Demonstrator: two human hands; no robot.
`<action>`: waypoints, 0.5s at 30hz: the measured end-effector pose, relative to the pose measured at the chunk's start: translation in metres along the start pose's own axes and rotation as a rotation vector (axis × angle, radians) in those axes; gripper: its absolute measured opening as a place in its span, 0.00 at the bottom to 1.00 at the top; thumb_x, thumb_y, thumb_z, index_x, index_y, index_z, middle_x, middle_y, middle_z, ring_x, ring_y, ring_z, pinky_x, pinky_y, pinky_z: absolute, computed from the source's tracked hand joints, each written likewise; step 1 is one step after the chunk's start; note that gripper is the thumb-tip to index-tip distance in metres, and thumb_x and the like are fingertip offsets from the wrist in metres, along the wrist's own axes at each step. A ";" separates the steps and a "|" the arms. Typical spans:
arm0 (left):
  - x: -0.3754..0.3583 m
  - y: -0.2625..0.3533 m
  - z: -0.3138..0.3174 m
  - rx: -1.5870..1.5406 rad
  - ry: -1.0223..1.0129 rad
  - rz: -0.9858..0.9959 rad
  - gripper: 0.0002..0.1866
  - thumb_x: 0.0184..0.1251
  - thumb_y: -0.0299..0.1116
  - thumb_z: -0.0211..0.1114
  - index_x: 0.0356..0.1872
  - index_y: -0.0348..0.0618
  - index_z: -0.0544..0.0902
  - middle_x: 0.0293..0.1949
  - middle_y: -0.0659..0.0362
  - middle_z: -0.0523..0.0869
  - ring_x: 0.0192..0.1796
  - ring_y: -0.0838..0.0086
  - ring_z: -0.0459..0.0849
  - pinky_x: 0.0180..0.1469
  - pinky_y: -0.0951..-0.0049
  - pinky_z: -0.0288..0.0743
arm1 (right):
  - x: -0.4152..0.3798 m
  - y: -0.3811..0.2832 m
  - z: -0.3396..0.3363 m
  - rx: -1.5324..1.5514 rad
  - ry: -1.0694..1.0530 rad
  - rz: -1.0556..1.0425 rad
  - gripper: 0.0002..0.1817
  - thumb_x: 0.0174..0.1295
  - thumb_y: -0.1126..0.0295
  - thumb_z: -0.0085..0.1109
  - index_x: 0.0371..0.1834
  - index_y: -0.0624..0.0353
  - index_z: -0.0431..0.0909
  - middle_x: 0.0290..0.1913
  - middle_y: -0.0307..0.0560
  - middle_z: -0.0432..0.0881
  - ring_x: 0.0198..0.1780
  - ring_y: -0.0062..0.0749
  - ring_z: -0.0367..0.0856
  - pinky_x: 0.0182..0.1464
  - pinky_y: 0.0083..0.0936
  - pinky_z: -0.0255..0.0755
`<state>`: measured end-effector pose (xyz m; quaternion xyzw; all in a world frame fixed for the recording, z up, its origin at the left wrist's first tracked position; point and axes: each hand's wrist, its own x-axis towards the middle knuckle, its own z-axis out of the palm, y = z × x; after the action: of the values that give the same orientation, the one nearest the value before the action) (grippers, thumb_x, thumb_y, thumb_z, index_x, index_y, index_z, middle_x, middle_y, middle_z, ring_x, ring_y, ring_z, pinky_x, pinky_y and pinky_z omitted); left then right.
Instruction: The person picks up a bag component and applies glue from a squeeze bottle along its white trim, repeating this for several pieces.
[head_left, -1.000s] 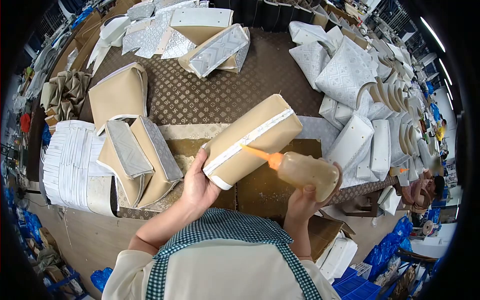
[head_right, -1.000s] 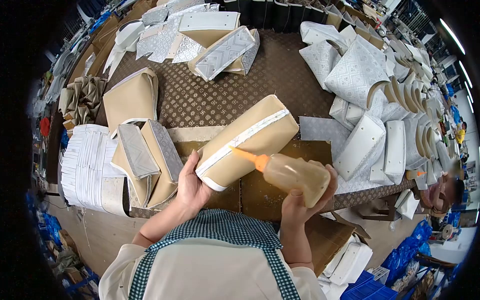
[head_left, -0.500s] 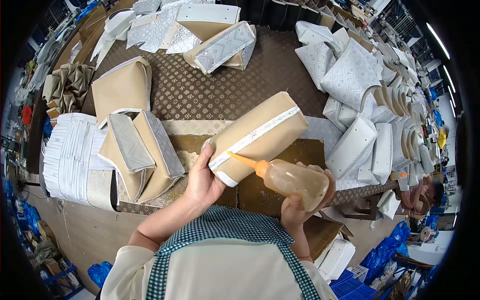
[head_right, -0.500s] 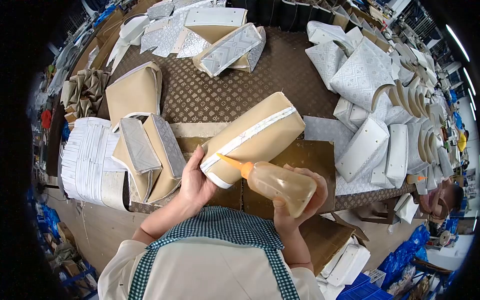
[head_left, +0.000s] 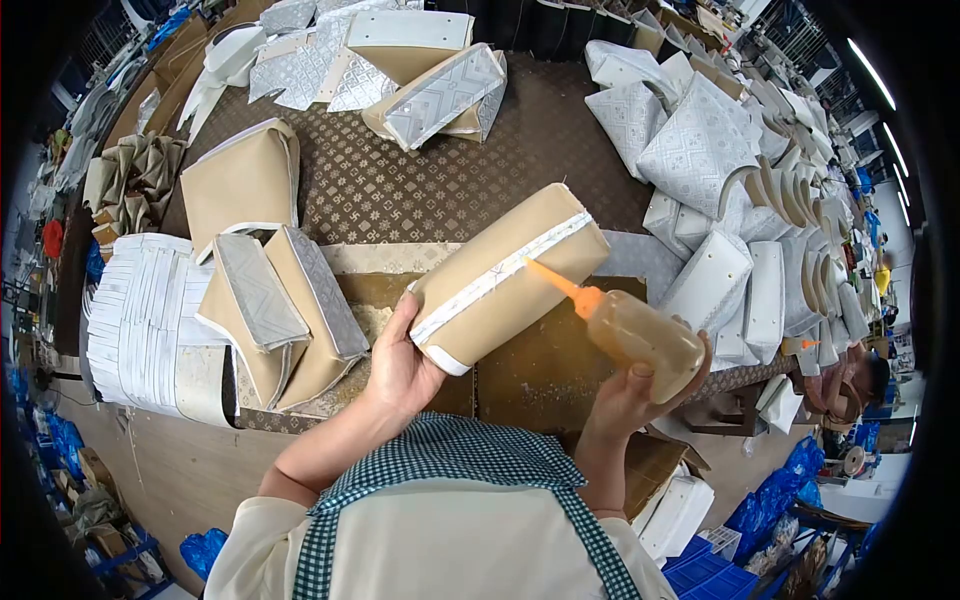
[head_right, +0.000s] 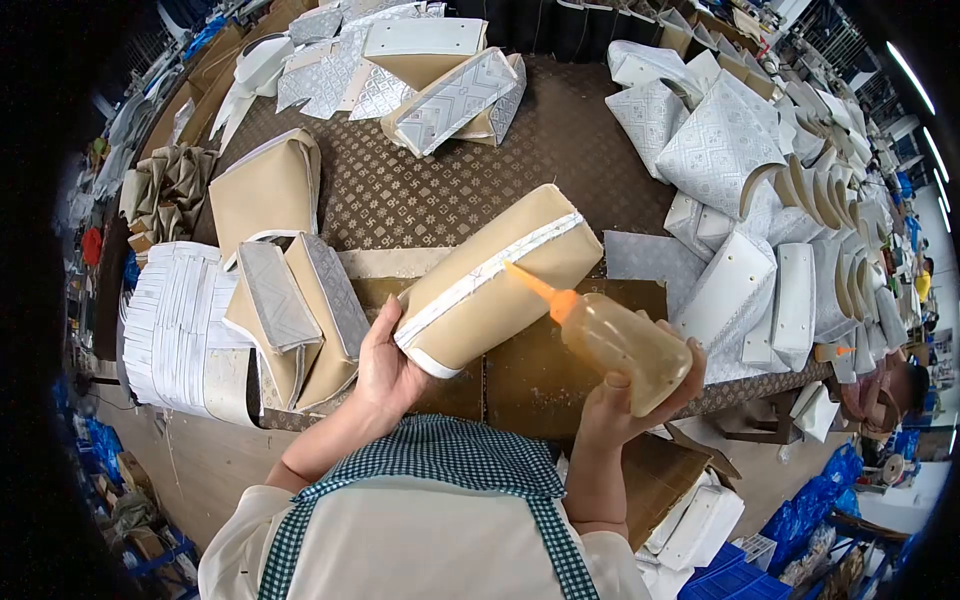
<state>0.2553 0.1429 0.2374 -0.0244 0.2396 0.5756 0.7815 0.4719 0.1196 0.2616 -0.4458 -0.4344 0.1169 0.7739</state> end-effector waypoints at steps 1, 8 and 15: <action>0.000 0.001 0.000 0.005 -0.010 -0.007 0.25 0.74 0.44 0.45 0.63 0.35 0.64 0.61 0.47 0.71 0.63 0.57 0.71 0.65 0.55 0.65 | 0.004 0.004 -0.002 -0.025 0.026 -0.029 0.45 0.53 0.50 0.66 0.66 0.56 0.49 0.56 0.55 0.67 0.55 0.51 0.73 0.58 0.47 0.72; 0.002 0.000 -0.001 -0.007 0.044 -0.003 0.26 0.73 0.46 0.46 0.60 0.32 0.66 0.60 0.44 0.72 0.62 0.55 0.72 0.65 0.54 0.65 | -0.023 0.000 0.011 0.084 -0.149 0.036 0.45 0.51 0.52 0.69 0.64 0.58 0.51 0.53 0.53 0.68 0.53 0.42 0.72 0.57 0.45 0.73; -0.002 0.004 0.003 0.055 0.002 0.027 0.25 0.74 0.45 0.44 0.62 0.35 0.64 0.62 0.47 0.71 0.63 0.58 0.70 0.66 0.56 0.64 | 0.010 0.012 0.002 0.026 0.027 -0.065 0.45 0.51 0.53 0.69 0.65 0.59 0.51 0.55 0.55 0.68 0.55 0.46 0.73 0.57 0.43 0.72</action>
<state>0.2524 0.1428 0.2416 -0.0001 0.2564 0.5791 0.7739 0.4782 0.1332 0.2586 -0.4230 -0.4368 0.0916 0.7886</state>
